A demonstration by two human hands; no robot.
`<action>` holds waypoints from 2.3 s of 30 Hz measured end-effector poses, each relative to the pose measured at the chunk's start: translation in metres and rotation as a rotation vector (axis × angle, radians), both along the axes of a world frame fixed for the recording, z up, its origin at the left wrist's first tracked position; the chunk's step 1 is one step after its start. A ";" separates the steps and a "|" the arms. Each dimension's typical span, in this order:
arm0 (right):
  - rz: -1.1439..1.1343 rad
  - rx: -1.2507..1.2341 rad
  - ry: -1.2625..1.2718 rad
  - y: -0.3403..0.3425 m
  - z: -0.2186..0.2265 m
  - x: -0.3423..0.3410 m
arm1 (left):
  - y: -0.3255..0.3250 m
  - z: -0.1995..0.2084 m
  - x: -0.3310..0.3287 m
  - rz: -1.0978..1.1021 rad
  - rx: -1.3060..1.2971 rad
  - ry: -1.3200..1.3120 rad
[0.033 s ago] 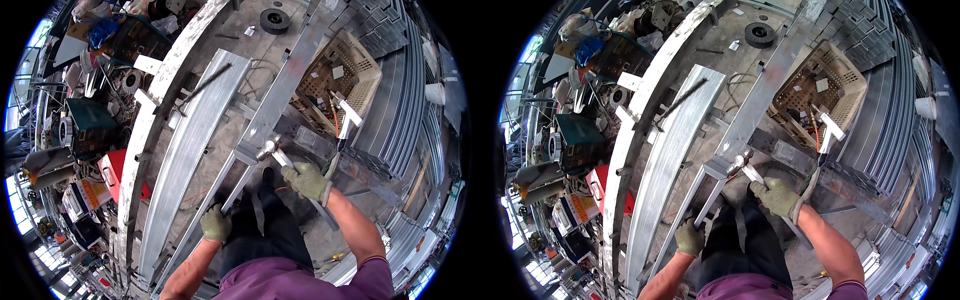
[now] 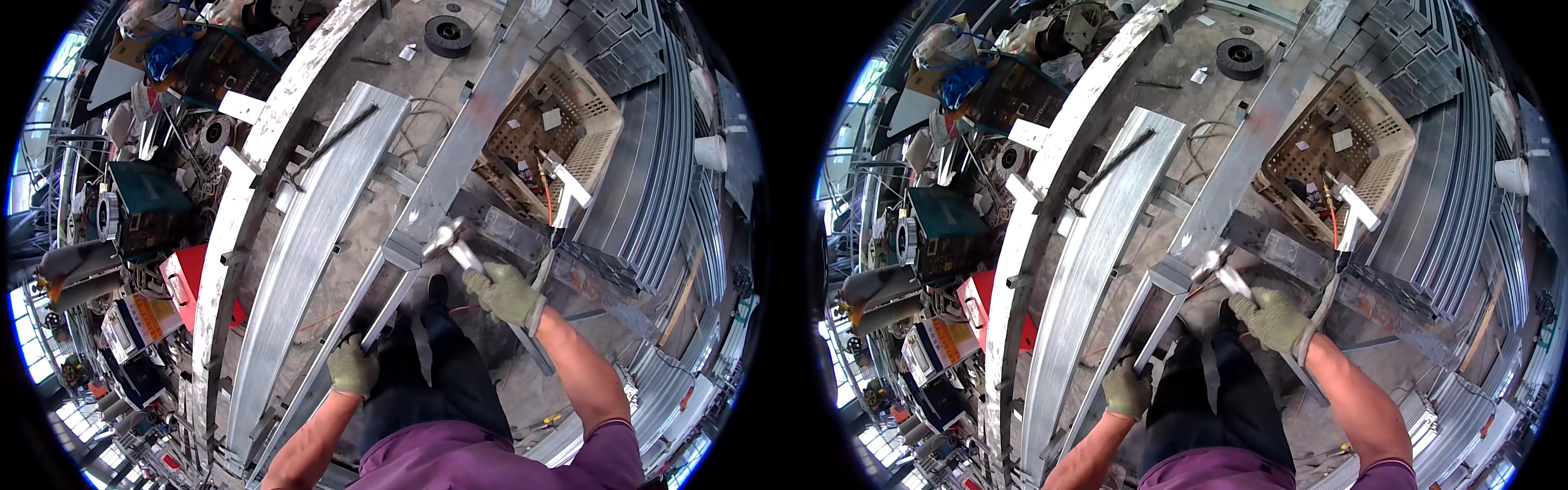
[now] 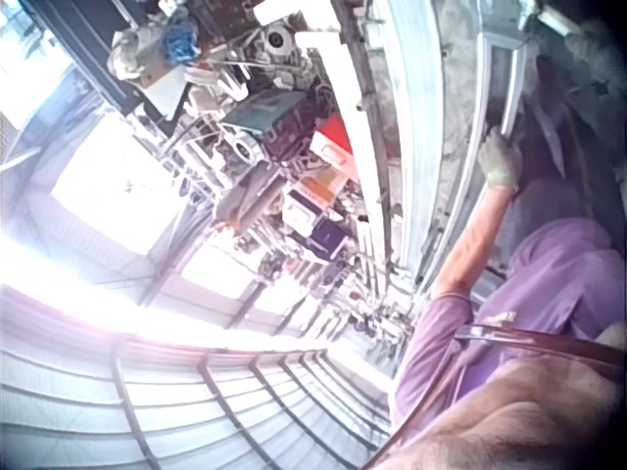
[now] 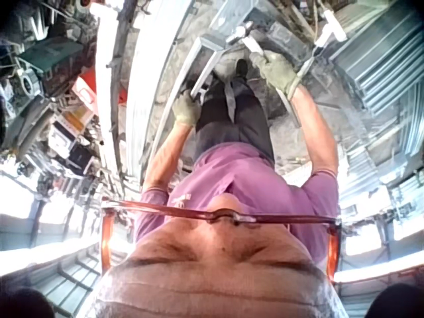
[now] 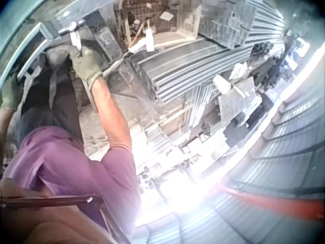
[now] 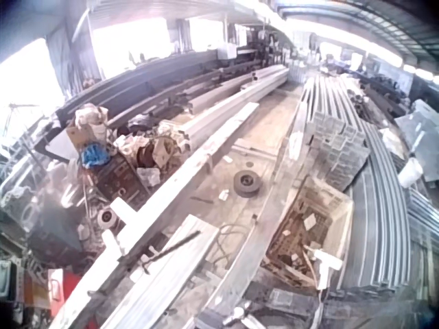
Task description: The person aligns metal bars on a workbench, uses a hammer to adjust joints, and welds the connections with a handheld welding tool. The person repeatedly repositions the frame and welds multiple joints to assemble the structure.
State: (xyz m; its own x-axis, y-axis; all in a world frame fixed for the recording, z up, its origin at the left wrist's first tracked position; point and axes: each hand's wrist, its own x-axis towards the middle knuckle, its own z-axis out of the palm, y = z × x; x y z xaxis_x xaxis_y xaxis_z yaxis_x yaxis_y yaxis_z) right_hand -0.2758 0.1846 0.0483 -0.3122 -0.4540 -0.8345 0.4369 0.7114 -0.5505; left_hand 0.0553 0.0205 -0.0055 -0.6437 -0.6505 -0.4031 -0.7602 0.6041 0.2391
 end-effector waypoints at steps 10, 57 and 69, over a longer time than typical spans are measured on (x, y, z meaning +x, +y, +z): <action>-0.144 -0.033 0.089 0.010 0.033 0.009 | -0.004 0.059 -0.036 -0.112 -0.039 0.397; -0.220 -0.088 0.179 -0.012 0.038 -0.009 | -0.066 0.008 -0.070 0.077 0.226 0.013; -0.388 -0.084 0.166 -0.011 0.032 -0.013 | -0.069 0.013 -0.078 0.054 0.227 -0.031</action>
